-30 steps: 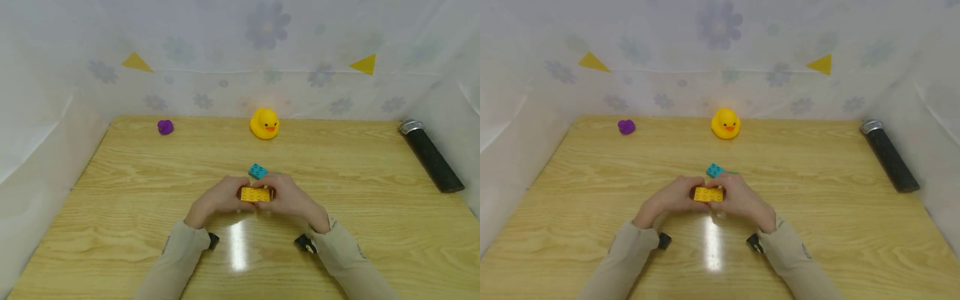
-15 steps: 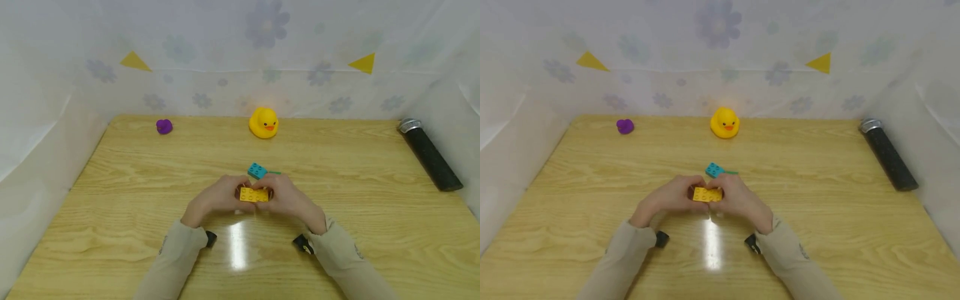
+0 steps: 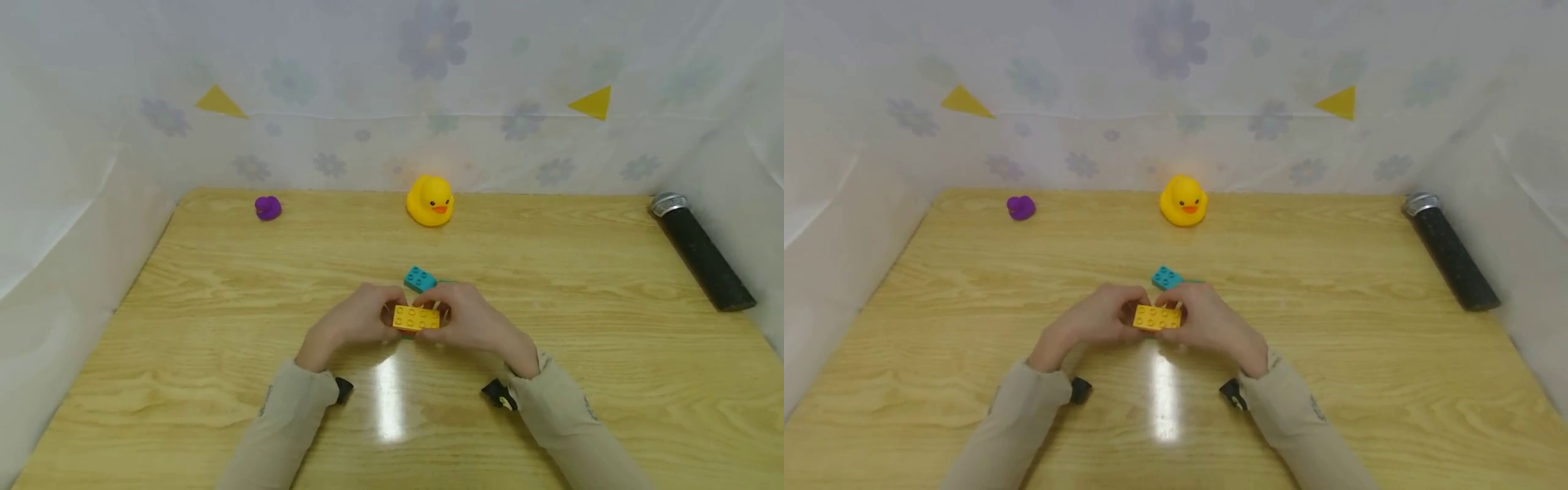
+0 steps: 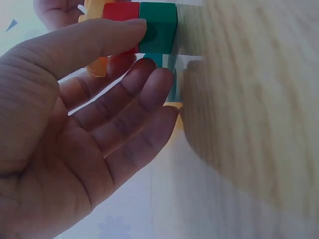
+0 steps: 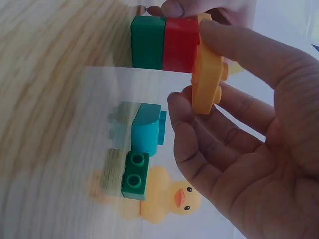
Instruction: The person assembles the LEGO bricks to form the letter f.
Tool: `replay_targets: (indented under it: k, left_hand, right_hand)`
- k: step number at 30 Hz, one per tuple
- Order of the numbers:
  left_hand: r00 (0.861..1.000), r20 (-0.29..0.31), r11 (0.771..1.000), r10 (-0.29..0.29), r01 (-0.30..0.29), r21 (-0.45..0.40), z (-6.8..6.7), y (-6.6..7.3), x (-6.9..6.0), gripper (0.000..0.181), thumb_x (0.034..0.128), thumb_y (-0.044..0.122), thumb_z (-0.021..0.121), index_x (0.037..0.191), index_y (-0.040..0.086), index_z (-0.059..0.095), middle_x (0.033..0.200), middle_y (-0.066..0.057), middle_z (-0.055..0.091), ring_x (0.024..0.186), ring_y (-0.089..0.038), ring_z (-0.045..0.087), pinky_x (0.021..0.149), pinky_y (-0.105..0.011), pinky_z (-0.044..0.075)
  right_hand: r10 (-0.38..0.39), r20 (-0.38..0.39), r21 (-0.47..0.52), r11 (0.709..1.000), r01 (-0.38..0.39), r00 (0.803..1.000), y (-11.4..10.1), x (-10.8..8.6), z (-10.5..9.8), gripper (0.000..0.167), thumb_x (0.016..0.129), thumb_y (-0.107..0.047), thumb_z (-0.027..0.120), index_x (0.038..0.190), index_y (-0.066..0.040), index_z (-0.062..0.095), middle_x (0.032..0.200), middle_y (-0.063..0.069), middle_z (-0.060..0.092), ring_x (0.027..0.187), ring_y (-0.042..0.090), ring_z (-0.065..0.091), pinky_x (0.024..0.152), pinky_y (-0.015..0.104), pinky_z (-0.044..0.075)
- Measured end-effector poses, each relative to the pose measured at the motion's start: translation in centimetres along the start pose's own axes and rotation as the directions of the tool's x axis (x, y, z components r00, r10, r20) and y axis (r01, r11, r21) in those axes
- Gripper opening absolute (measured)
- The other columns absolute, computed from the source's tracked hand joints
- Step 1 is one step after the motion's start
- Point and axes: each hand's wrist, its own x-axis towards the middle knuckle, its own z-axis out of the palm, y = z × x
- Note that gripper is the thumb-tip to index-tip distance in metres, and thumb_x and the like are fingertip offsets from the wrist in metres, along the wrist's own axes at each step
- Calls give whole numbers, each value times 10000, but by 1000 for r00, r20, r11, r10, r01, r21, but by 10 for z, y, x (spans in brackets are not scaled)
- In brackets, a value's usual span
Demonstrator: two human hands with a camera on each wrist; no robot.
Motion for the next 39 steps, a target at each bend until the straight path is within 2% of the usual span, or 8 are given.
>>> replay_targets:
  k: [5, 11, 18, 23, 27, 30, 35, 39]
  left_hand:
    - [1000, 8, 1000, 8, -8, -13, 2, -1, -1, 315, 783, 135, 804, 1027, 115, 606, 858, 23, 613, 669, -130, 562, 601, -253, 482]
    - [999, 6, 999, 38, -38, -11, 3, -1, 1, 288, 809, 181, 787, 1022, 120, 603, 899, 34, 622, 670, -105, 552, 607, -241, 480]
    - [1000, 9, 1000, 6, -6, 6, 2, -2, 1, 278, 800, 197, 794, 971, 131, 585, 847, 32, 603, 636, -118, 534, 590, -239, 455]
    - [1000, 13, 999, -7, 6, 39, 2, -2, 2, 312, 792, 208, 798, 1000, 108, 587, 807, 24, 578, 642, -107, 507, 585, -231, 430]
    - [999, 16, 998, -29, 28, 55, 1, -1, 1, 314, 787, 219, 801, 998, 118, 592, 790, 24, 570, 656, -118, 496, 590, -237, 415]
    - [998, 28, 998, -49, 47, 50, 1, -1, 0, 301, 789, 226, 799, 985, 129, 591, 781, 18, 569, 652, -123, 495, 588, -244, 411]
    - [996, 38, 997, -75, 73, 40, 1, -1, 0, 292, 794, 234, 793, 980, 140, 588, 787, 17, 574, 666, -126, 499, 600, -250, 411]
    - [996, 37, 996, -84, 83, 42, 0, 0, 0, 296, 795, 236, 793, 988, 140, 589, 786, 18, 572, 667, -129, 499, 601, -251, 412]
  right_hand:
    - [-4, -3, -2, 1000, 4, 1000, 0, 0, 1, 325, 742, -160, 825, 1019, -75, 678, 905, 1, 645, 753, 118, 568, 625, 243, 482]
    - [-20, -9, 0, 1000, 20, 1000, 3, 0, 1, 299, 755, -172, 822, 1000, -83, 675, 893, -9, 644, 746, 107, 567, 619, 238, 484]
    - [-31, 14, 67, 997, 30, 999, 9, -3, -6, 271, 787, -208, 804, 1002, -92, 688, 890, -24, 657, 718, 129, 585, 628, 266, 505]
    - [-14, -85, 95, 995, 22, 996, 21, -6, -18, 180, 844, -119, 741, 1003, -44, 702, 887, 3, 681, 714, 109, 599, 635, 279, 511]
    - [41, -201, 82, 996, -25, 979, 25, -7, -23, 143, 876, -76, 694, 1014, -41, 702, 890, 15, 686, 716, 123, 606, 637, 290, 510]
    - [75, -256, 86, 995, -55, 964, 27, -8, -23, 144, 900, -72, 662, 1034, -34, 696, 907, 36, 689, 735, 146, 616, 644, 310, 516]
    - [90, -280, 57, 995, -77, 956, 33, -7, -21, 149, 905, -52, 647, 1042, -8, 685, 976, 93, 685, 790, 204, 636, 670, 341, 525]
    - [114, -230, 14, 993, -113, 966, 37, -6, -17, 196, 892, -35, 656, 1080, 17, 677, 1059, 151, 665, 841, 261, 635, 713, 386, 525]
